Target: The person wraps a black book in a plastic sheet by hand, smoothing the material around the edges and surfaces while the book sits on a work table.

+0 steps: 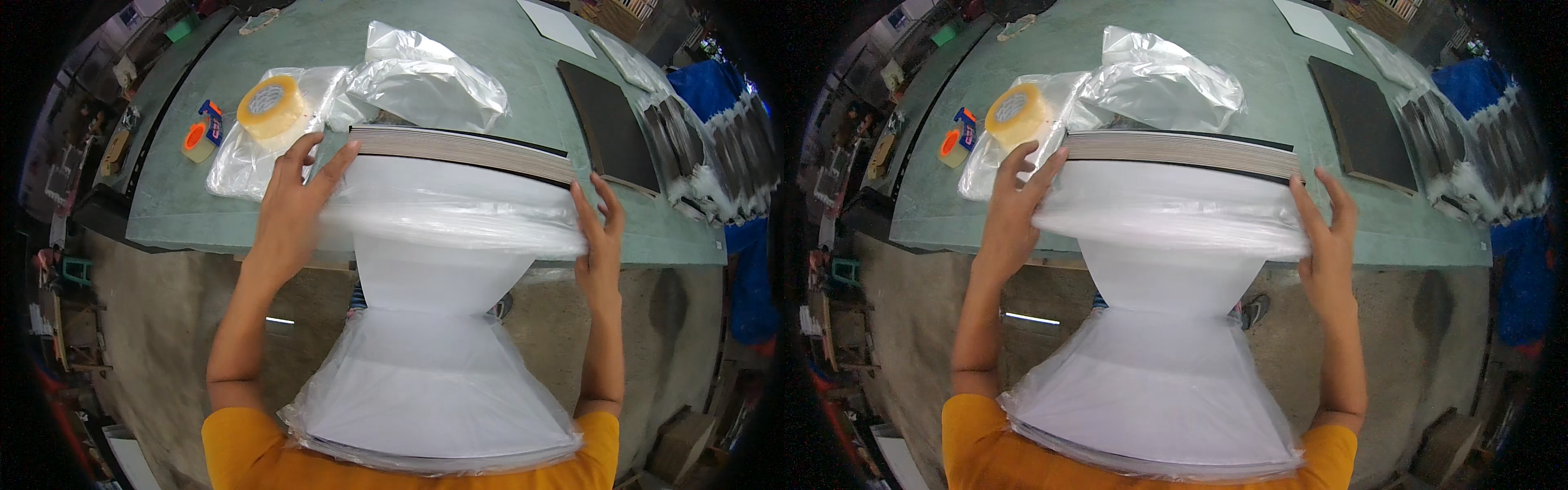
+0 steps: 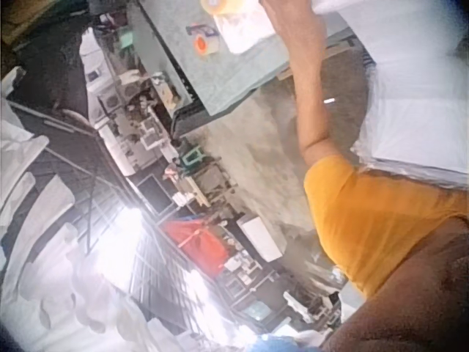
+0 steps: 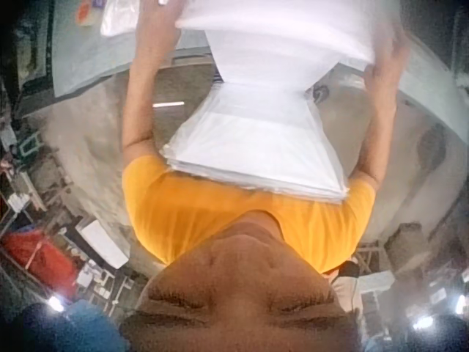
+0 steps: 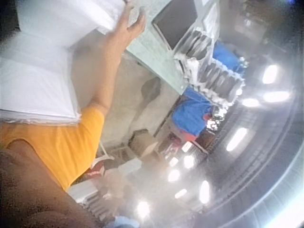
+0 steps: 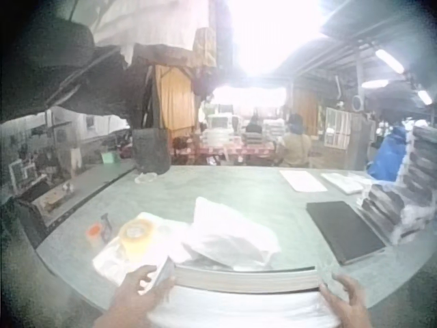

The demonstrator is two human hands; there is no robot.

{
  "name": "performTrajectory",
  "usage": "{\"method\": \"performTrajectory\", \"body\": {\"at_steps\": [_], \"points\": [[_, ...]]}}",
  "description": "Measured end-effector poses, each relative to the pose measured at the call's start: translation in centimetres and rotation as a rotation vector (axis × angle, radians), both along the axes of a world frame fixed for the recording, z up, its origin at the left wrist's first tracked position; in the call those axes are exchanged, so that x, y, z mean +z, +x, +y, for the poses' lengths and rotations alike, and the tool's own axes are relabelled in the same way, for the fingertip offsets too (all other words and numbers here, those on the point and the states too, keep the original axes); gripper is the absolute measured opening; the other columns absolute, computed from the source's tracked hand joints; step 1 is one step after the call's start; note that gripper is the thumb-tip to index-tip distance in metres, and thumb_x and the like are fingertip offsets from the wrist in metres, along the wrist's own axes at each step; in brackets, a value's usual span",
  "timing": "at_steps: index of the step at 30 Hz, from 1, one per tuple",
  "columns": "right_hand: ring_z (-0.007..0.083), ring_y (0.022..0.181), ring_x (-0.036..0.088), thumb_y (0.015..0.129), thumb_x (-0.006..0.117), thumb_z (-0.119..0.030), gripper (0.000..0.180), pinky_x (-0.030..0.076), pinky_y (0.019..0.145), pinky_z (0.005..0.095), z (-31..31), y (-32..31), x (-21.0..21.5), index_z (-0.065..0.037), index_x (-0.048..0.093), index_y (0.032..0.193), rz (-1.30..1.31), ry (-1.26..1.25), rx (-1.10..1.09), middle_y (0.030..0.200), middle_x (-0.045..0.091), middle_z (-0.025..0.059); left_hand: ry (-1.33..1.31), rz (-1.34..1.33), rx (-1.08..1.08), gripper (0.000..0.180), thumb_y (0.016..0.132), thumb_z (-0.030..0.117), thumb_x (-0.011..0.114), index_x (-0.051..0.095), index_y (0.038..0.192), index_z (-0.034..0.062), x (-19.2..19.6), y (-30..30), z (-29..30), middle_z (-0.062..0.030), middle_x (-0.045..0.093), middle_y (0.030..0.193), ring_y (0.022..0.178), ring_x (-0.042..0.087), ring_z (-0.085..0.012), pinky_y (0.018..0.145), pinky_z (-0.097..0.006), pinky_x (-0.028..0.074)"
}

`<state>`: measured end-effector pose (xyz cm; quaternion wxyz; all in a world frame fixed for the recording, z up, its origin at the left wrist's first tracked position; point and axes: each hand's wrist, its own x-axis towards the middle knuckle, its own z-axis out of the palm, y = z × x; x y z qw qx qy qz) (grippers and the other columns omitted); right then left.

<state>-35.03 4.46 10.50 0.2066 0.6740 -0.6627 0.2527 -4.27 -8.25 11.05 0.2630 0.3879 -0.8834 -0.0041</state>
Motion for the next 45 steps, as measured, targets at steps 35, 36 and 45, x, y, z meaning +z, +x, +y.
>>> {"method": "performTrajectory", "body": {"at_steps": [35, 36, 45], "points": [[0.0286, 0.127, 0.017, 0.087, 0.033, -0.046, 0.052, 0.012, 0.102, 0.0441, 8.4, 7.8, -19.6, -0.014, 0.033, 0.128, -0.83, 1.475, 0.868, 0.135, 0.026, 0.0095, 1.206, -0.127, -0.584, 0.039, 0.085, 0.03, 0.048, 0.047, 0.116, 0.0069, -23.2, 5.5, 10.2, -0.0144, 0.046, 0.12, 0.115, 0.039, -0.0275, 0.097, -0.036, 0.029], [0.0277, 0.128, 0.013, 0.086, 0.031, -0.049, 0.054, 0.009, 0.102, 0.0456, 8.2, 7.5, -20.2, -0.017, 0.032, 0.129, -0.767, 1.468, 0.758, 0.137, 0.024, 0.0078, 1.093, -0.165, -0.517, 0.038, 0.084, 0.03, 0.049, 0.049, 0.114, 0.0072, -23.2, 6.2, 9.0, -0.0144, 0.048, 0.118, 0.111, 0.044, -0.0263, 0.094, -0.035, 0.033], [0.028, 0.129, 0.011, 0.085, 0.029, -0.053, 0.054, 0.007, 0.103, 0.0457, 7.7, 7.7, -22.7, -0.023, 0.031, 0.13, -0.659, 1.359, 0.58, 0.138, 0.021, 0.0074, 0.323, 0.403, -0.002, 0.013, 0.079, 0.015, 0.055, 0.057, 0.078, 0.0027, -1.3, -0.5, -10.4, -0.0074, 0.058, 0.071, 0.068, 0.057, -0.015, 0.063, -0.029, 0.045]]}}
